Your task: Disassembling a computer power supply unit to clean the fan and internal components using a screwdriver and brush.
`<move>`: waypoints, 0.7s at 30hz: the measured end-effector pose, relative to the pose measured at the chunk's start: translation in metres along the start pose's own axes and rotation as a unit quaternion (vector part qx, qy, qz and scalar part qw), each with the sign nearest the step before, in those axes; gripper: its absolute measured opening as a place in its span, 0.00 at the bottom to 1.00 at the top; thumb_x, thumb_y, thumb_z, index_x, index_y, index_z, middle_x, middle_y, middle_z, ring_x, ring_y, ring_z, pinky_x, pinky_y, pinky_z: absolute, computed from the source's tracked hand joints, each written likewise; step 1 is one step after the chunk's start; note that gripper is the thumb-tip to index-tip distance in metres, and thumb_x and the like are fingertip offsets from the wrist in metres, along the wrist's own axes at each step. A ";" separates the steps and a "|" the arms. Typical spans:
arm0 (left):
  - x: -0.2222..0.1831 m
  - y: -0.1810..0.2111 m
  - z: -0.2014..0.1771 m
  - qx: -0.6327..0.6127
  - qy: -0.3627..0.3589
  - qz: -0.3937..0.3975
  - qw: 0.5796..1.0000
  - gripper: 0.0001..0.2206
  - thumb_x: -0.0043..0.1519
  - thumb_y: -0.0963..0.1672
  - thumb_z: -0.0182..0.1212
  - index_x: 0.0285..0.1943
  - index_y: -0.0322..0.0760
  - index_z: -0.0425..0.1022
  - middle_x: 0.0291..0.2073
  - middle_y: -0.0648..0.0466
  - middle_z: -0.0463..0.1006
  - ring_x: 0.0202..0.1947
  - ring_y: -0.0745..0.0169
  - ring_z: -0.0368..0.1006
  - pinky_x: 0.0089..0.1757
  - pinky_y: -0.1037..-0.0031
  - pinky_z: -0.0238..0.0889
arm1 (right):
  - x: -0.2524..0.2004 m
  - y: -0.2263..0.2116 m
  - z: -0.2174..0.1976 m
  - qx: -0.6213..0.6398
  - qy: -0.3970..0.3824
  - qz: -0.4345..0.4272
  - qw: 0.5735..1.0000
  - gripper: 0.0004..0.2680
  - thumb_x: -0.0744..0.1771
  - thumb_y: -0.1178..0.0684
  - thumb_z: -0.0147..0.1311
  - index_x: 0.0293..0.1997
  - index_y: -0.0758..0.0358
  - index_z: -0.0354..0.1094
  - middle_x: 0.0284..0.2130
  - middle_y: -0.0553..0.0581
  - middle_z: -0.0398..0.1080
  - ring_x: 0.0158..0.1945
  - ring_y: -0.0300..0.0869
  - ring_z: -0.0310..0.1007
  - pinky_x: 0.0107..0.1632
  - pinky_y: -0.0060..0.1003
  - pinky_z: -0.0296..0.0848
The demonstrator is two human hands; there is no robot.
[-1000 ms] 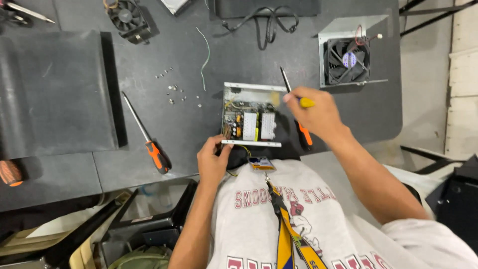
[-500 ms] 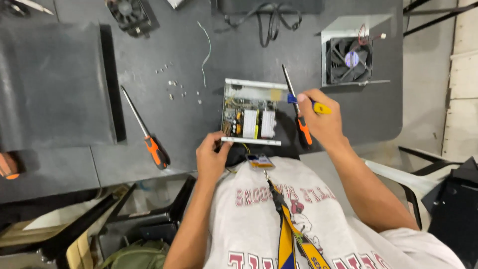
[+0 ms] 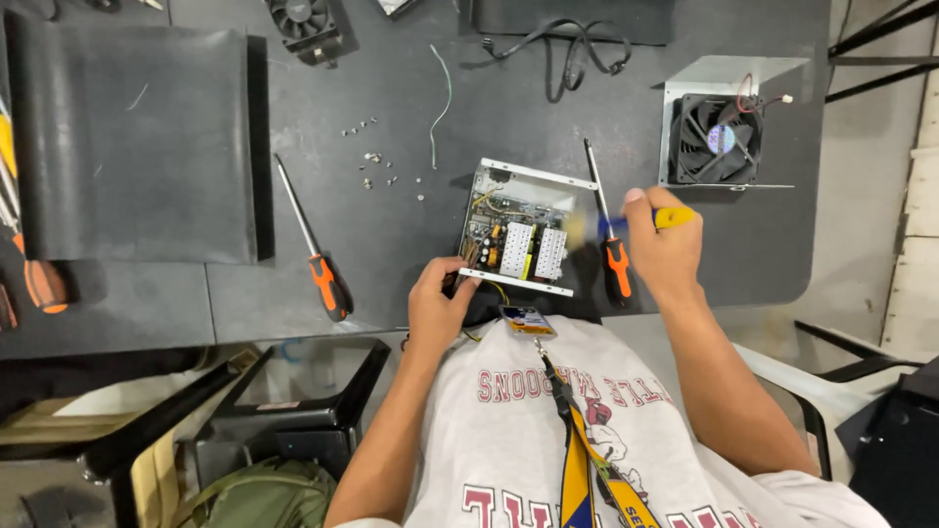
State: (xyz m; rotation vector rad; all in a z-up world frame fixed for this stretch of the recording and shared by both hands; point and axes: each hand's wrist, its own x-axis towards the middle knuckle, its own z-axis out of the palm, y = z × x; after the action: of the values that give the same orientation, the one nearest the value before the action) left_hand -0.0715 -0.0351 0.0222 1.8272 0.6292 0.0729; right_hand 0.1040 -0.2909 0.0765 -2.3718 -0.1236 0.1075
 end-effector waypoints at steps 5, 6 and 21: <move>0.001 0.005 -0.005 0.000 -0.017 -0.002 1.000 0.11 0.60 0.41 0.71 0.49 0.36 0.77 0.48 0.44 0.81 0.53 0.44 0.77 0.51 0.60 0.74 | -0.011 -0.001 0.012 -0.037 -0.073 -0.027 0.996 0.14 0.70 0.53 0.52 0.23 0.63 0.64 0.13 0.62 0.61 0.21 0.52 0.61 0.31 0.43 0.62; 0.001 0.005 -0.005 0.004 -0.024 -0.005 1.000 0.11 0.60 0.41 0.71 0.49 0.36 0.77 0.49 0.45 0.81 0.54 0.44 0.77 0.52 0.60 0.73 | -0.009 0.009 0.014 -0.022 -0.045 -0.017 0.999 0.15 0.71 0.51 0.51 0.22 0.63 0.61 0.14 0.60 0.59 0.22 0.47 0.59 0.31 0.43 0.61; 0.008 0.012 -0.013 -0.020 -0.079 -0.006 0.997 0.09 0.63 0.41 0.68 0.48 0.34 0.73 0.48 0.42 0.78 0.56 0.40 0.74 0.53 0.53 0.70 | 0.002 -0.007 0.012 0.002 -0.090 0.039 0.995 0.13 0.71 0.51 0.54 0.25 0.57 0.64 0.14 0.52 0.61 0.22 0.41 0.59 0.31 0.36 0.62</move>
State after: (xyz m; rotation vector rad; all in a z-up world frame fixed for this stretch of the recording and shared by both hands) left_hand -0.0647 -0.0228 0.0350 1.7711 0.5241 -0.0658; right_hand 0.1043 -0.2776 0.0725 -2.3596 -0.1156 0.3590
